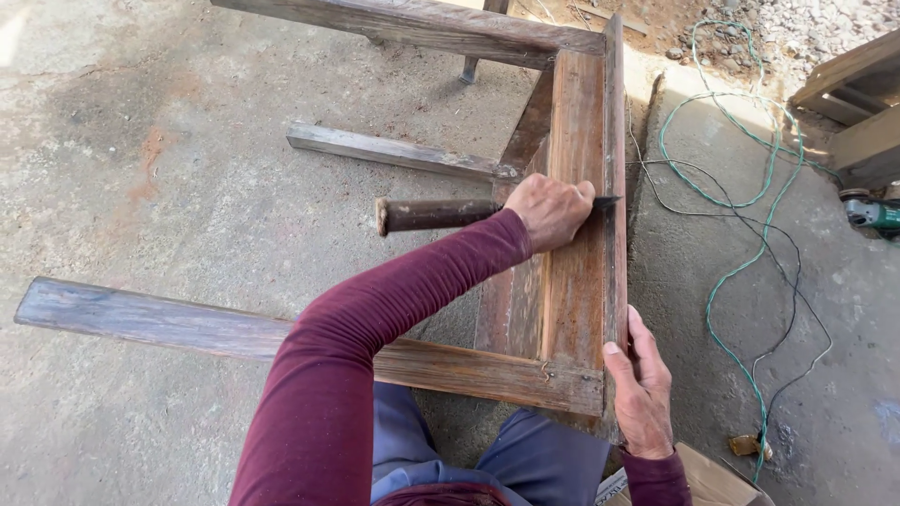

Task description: Scraping old finish and residue from a wooden furniture frame using a chisel and mallet.

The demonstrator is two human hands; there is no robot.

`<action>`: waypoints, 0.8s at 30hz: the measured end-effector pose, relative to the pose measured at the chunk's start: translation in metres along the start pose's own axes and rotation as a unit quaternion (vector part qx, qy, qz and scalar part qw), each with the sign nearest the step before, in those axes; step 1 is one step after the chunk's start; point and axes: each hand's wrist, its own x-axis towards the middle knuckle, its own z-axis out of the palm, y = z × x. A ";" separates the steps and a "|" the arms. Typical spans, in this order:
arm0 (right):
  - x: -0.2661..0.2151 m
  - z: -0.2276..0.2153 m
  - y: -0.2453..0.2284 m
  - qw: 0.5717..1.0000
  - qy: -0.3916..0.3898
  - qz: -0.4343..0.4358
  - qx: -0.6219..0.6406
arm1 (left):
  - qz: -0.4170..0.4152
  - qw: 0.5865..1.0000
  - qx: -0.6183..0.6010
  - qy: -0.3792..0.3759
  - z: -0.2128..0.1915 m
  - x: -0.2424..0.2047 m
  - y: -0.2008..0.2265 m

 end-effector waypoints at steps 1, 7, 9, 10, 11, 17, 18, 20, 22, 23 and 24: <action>0.002 -0.003 0.006 1.000 0.010 -0.009 -0.002 | 0.008 0.999 0.003 0.044 -0.002 -0.004 0.005; 0.005 -0.008 0.022 0.996 0.016 0.005 0.091 | 0.020 0.995 -0.026 0.092 0.008 -0.009 0.008; 0.006 -0.008 0.023 0.996 0.021 0.008 0.085 | 0.022 0.996 -0.027 0.078 0.003 -0.012 0.009; 0.006 -0.008 0.024 0.996 0.025 0.011 0.080 | 0.023 0.997 -0.027 0.063 0.000 -0.014 0.010; 0.006 -0.008 0.025 0.996 0.025 0.012 0.080 | 0.023 0.997 -0.027 0.063 0.000 -0.018 0.013; 0.006 -0.007 0.022 0.992 0.012 0.008 0.121 | 0.038 0.996 -0.045 0.071 -0.007 -0.040 0.030; 0.006 -0.007 0.022 0.993 0.012 0.006 0.117 | 0.035 0.995 -0.053 0.076 -0.007 -0.043 0.032; 0.005 -0.007 0.020 0.994 0.015 0.004 0.112 | 0.035 0.994 -0.061 0.080 -0.007 -0.047 0.035; 0.005 -0.007 0.016 0.996 0.018 0.006 0.088 | 0.035 0.996 -0.043 0.068 -0.008 -0.048 0.037; 0.006 -0.008 0.018 0.996 0.018 0.006 0.088 | 0.036 0.996 -0.043 0.068 -0.008 -0.050 0.039; 0.006 -0.009 0.021 0.996 0.019 0.007 0.088 | 0.039 0.995 -0.050 0.078 -0.008 -0.053 0.040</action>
